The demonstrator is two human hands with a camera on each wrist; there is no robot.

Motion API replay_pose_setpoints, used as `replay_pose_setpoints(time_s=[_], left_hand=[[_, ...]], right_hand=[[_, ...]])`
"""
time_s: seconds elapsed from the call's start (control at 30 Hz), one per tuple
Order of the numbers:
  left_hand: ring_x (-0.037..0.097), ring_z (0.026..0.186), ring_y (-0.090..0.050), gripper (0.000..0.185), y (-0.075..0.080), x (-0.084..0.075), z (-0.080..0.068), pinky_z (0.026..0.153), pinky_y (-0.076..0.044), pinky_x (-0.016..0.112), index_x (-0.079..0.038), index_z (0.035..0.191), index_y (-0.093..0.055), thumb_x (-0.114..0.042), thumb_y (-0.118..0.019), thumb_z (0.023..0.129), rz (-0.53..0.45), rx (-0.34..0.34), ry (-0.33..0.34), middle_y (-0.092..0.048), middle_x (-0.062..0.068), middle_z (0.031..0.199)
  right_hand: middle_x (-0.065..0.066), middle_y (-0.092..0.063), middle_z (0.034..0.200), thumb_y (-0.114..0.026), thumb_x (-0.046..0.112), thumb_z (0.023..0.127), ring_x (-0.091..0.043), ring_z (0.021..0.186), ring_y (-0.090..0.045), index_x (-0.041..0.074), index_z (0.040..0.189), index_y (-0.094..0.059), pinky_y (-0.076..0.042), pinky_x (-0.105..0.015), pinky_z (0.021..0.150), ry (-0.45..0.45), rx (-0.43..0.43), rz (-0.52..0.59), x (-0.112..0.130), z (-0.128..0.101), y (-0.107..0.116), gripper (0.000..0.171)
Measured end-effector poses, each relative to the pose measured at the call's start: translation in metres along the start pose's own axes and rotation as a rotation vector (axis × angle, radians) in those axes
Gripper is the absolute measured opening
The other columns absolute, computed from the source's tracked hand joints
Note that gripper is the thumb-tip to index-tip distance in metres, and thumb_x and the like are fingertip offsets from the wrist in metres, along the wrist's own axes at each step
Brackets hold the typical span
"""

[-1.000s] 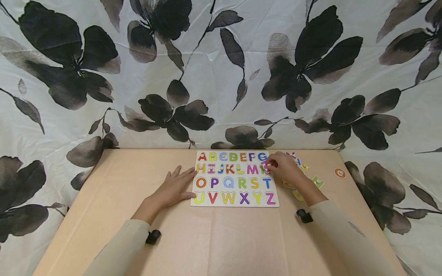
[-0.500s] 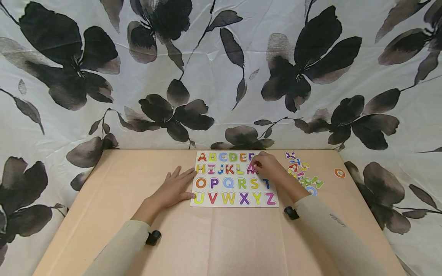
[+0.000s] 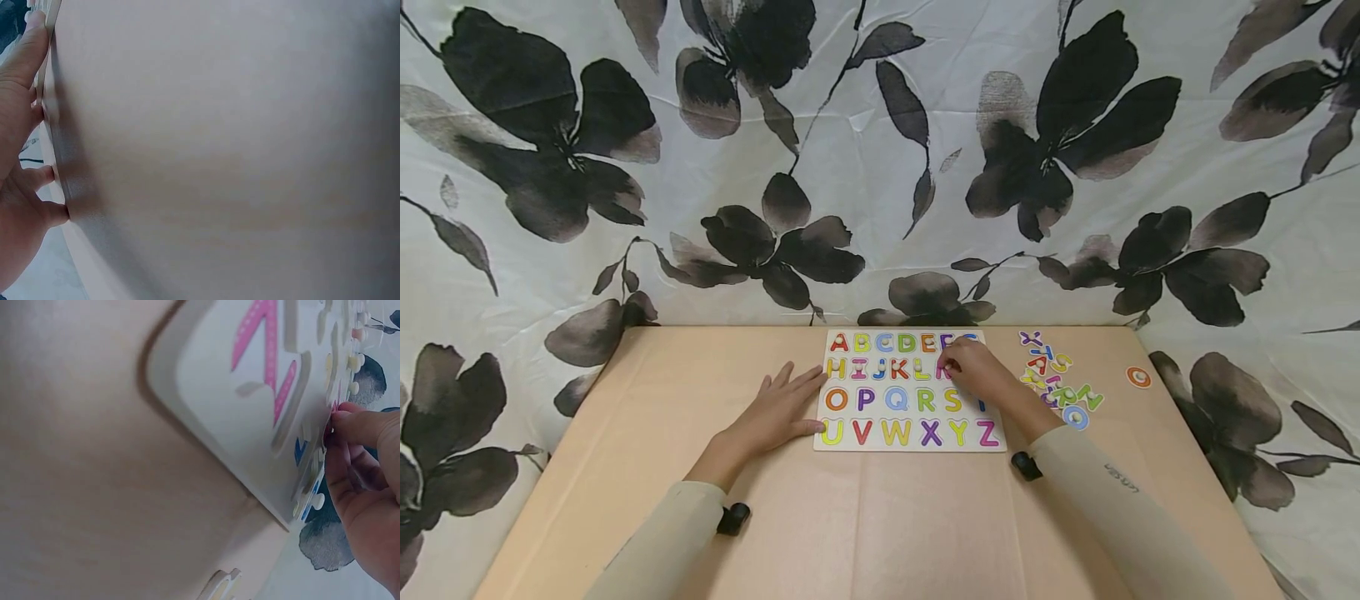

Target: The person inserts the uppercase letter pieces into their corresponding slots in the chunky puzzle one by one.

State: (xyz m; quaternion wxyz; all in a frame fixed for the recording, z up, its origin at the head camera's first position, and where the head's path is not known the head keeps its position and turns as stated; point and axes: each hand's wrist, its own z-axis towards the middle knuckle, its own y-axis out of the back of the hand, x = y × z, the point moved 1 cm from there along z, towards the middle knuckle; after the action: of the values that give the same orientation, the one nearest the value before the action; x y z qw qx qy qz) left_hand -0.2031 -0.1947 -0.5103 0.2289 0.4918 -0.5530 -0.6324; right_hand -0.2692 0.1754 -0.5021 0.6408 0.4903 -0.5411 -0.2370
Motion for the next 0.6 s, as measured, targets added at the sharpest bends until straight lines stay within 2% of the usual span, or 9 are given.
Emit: replay_pose_setpoints(time_s=[0.33, 0.47, 0.6], left_hand=[[0.051, 0.156, -0.016, 0.091, -0.002, 0.001, 0.001, 0.116, -0.016, 0.080, -0.017, 0.161, -0.038, -0.058, -0.074, 0.088, -0.002, 0.003, 0.007, -0.033, 0.005, 0.169], [0.051, 0.156, -0.016, 0.091, -0.003, 0.002, 0.002, 0.117, -0.016, 0.080, -0.018, 0.161, -0.038, -0.059, -0.073, 0.088, 0.000, 0.005, 0.004, -0.033, 0.004, 0.169], [0.051, 0.156, -0.016, 0.091, -0.002, 0.002, 0.001, 0.116, -0.016, 0.080, -0.017, 0.161, -0.038, -0.058, -0.074, 0.088, -0.002, 0.003, 0.005, -0.033, 0.005, 0.169]], right_hand=[[-0.006, -0.066, 0.107, -0.068, 0.007, 0.098, -0.022, 0.098, -0.057, 0.010, 0.108, -0.076, -0.054, -0.033, 0.087, 0.034, -0.023, -0.005, 0.000, -0.003, -0.001, 0.013], [-0.005, -0.064, 0.109, -0.070, 0.010, 0.098, -0.021, 0.100, -0.056, 0.012, 0.113, -0.076, -0.054, -0.033, 0.089, 0.018, -0.029, -0.007, -0.004, -0.006, -0.001, 0.016], [-0.005, -0.063, 0.108, -0.072, 0.010, 0.097, -0.020, 0.096, -0.057, 0.012, 0.116, -0.075, -0.055, -0.033, 0.084, -0.002, -0.028, 0.013, -0.006, -0.014, 0.009, 0.019]])
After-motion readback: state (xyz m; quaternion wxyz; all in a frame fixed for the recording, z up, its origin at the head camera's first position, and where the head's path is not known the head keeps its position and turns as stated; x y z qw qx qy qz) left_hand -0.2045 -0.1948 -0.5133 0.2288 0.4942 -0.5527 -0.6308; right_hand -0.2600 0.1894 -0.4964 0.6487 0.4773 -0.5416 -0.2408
